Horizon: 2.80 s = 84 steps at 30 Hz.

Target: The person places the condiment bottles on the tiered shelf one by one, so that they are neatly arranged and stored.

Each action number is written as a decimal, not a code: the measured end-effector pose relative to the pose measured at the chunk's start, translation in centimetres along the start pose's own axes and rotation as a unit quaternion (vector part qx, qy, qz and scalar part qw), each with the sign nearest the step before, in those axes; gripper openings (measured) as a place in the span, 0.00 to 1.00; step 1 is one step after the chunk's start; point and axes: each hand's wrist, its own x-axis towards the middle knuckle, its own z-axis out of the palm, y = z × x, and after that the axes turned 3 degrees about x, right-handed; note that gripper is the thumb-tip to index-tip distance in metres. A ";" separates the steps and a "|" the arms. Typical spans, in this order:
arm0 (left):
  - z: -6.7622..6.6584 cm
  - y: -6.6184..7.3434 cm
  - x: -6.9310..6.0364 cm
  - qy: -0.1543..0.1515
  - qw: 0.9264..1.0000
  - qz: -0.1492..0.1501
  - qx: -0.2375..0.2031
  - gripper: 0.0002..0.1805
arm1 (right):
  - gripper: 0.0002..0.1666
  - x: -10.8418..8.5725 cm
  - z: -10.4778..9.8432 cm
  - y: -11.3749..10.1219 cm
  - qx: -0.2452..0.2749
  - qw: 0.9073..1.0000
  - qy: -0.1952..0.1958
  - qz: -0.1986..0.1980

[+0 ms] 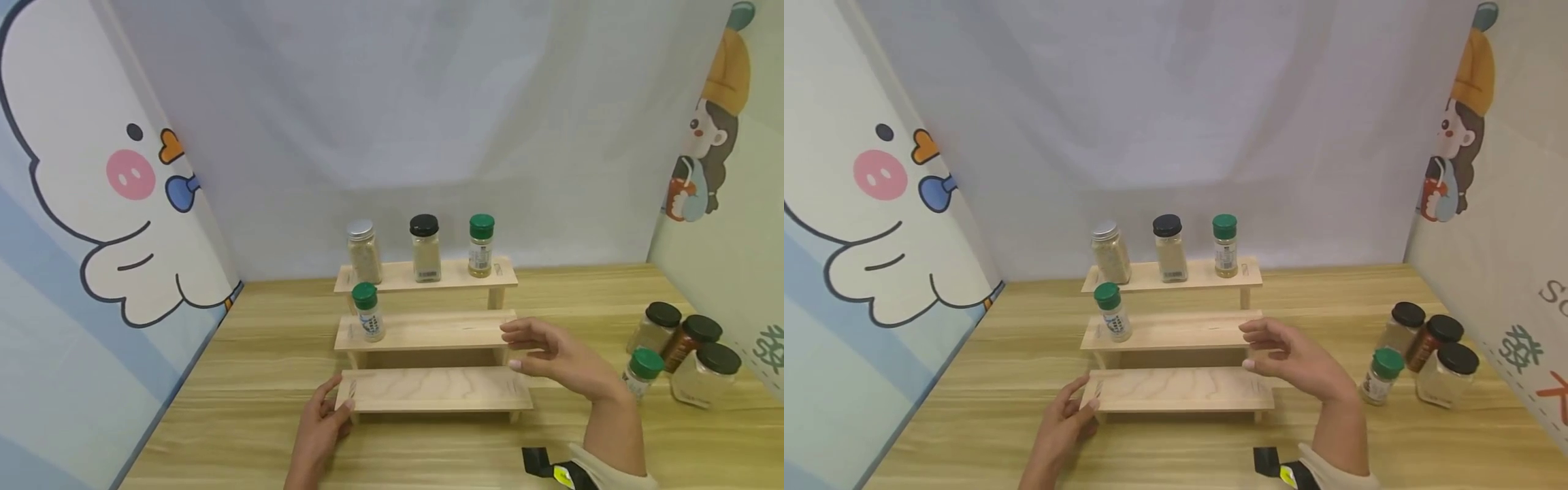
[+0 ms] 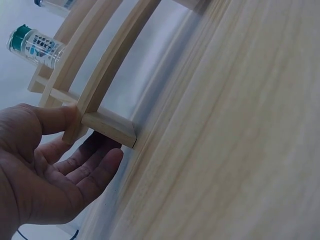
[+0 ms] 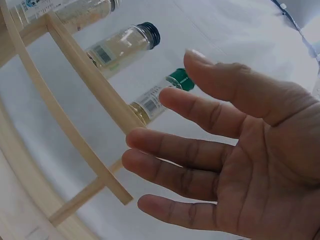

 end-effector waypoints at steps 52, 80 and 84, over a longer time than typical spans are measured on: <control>0.1 -0.3 0.3 -0.001 1.000 -0.012 0.014 0.31 | 0.34 -5.5 -4.5 8.1 -0.087 0.827 0.552 0.057; 0.1 -0.2 0.3 0.006 1.000 -0.009 0.009 0.30 | 0.28 -6.5 -4.5 11.3 -0.096 0.817 0.552 0.134; 0.2 -0.2 0.3 0.004 1.000 -0.010 0.006 0.30 | 0.25 -6.6 -4.5 11.1 -0.088 0.813 0.564 0.112</control>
